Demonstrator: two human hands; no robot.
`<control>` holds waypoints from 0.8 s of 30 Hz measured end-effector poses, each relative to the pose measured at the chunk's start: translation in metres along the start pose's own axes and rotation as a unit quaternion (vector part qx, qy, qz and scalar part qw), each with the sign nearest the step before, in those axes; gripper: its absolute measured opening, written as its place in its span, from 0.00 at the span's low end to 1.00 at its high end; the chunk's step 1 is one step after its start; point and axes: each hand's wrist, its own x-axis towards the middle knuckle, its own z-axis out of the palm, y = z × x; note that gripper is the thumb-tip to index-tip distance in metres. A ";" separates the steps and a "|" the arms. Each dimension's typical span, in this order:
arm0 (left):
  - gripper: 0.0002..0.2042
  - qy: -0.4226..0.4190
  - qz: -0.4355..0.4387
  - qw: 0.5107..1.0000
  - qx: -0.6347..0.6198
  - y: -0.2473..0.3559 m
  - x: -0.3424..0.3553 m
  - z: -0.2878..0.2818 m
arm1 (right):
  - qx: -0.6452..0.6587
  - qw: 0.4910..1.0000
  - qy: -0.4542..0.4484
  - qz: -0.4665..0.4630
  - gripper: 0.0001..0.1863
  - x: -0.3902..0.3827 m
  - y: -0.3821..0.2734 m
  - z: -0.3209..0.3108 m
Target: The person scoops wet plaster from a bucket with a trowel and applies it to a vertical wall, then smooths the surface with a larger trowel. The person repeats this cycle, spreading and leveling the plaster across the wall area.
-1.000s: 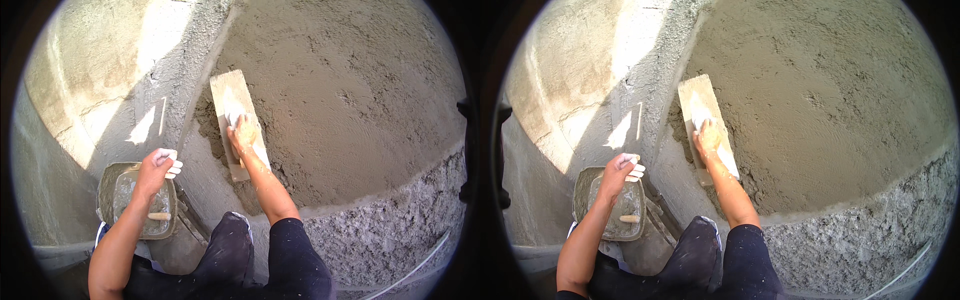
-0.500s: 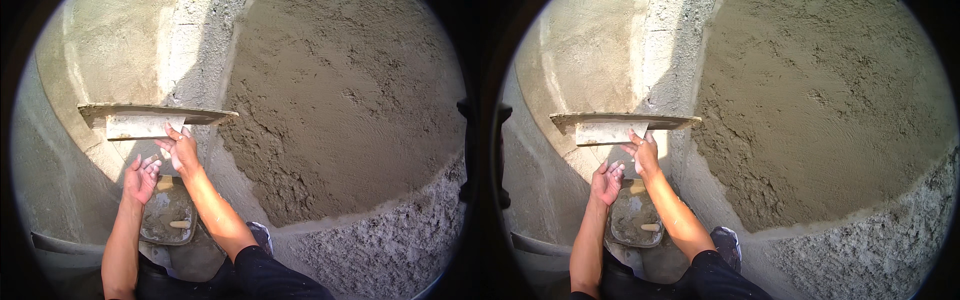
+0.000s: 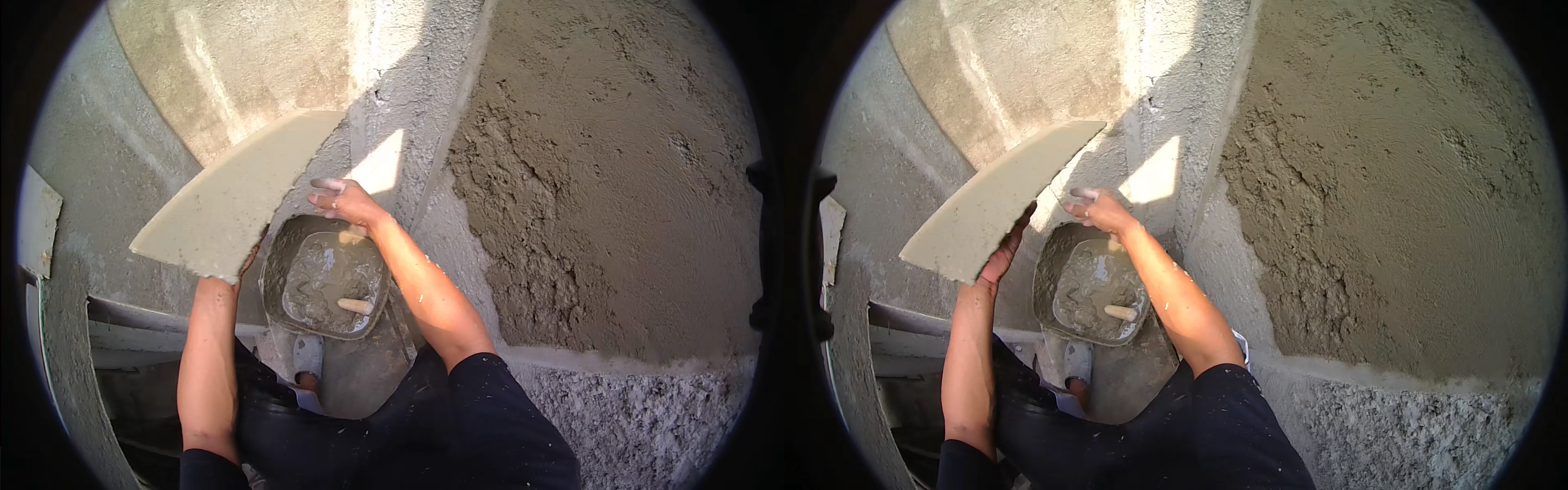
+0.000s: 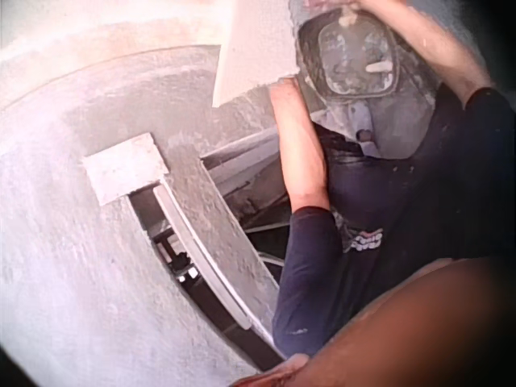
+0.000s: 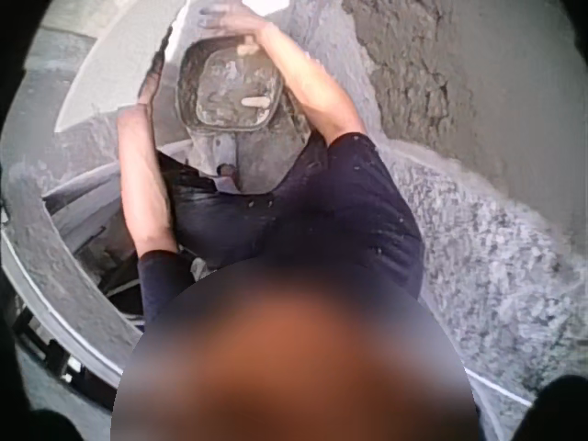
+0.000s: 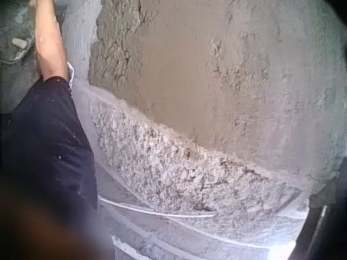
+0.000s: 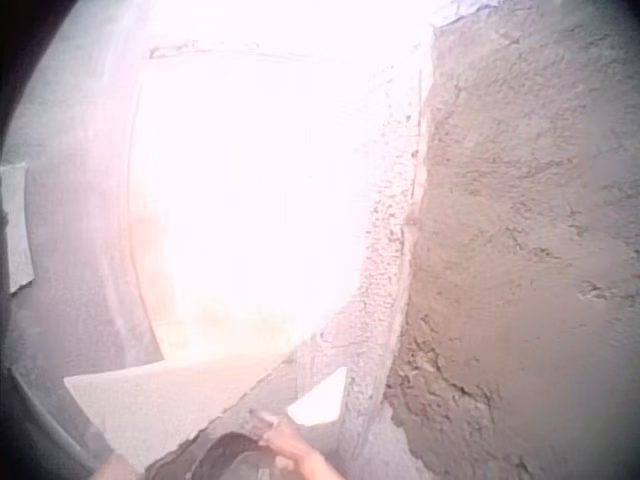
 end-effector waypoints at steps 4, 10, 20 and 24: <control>0.23 -0.078 0.100 0.985 0.114 0.002 0.012 -0.011 | -0.365 0.911 0.177 0.070 0.24 -0.050 0.058 -0.030; 0.18 0.060 0.031 0.995 0.077 0.012 0.028 0.001 | -0.560 0.814 0.050 0.144 0.29 -0.118 0.124 0.010; 0.21 0.040 0.148 0.933 0.327 0.004 0.041 -0.062 | -0.585 0.796 0.016 0.157 0.20 -0.122 0.164 0.041; 0.22 0.089 0.162 0.952 0.244 0.007 0.037 -0.066 | -0.572 0.800 0.041 0.179 0.19 -0.113 0.173 0.045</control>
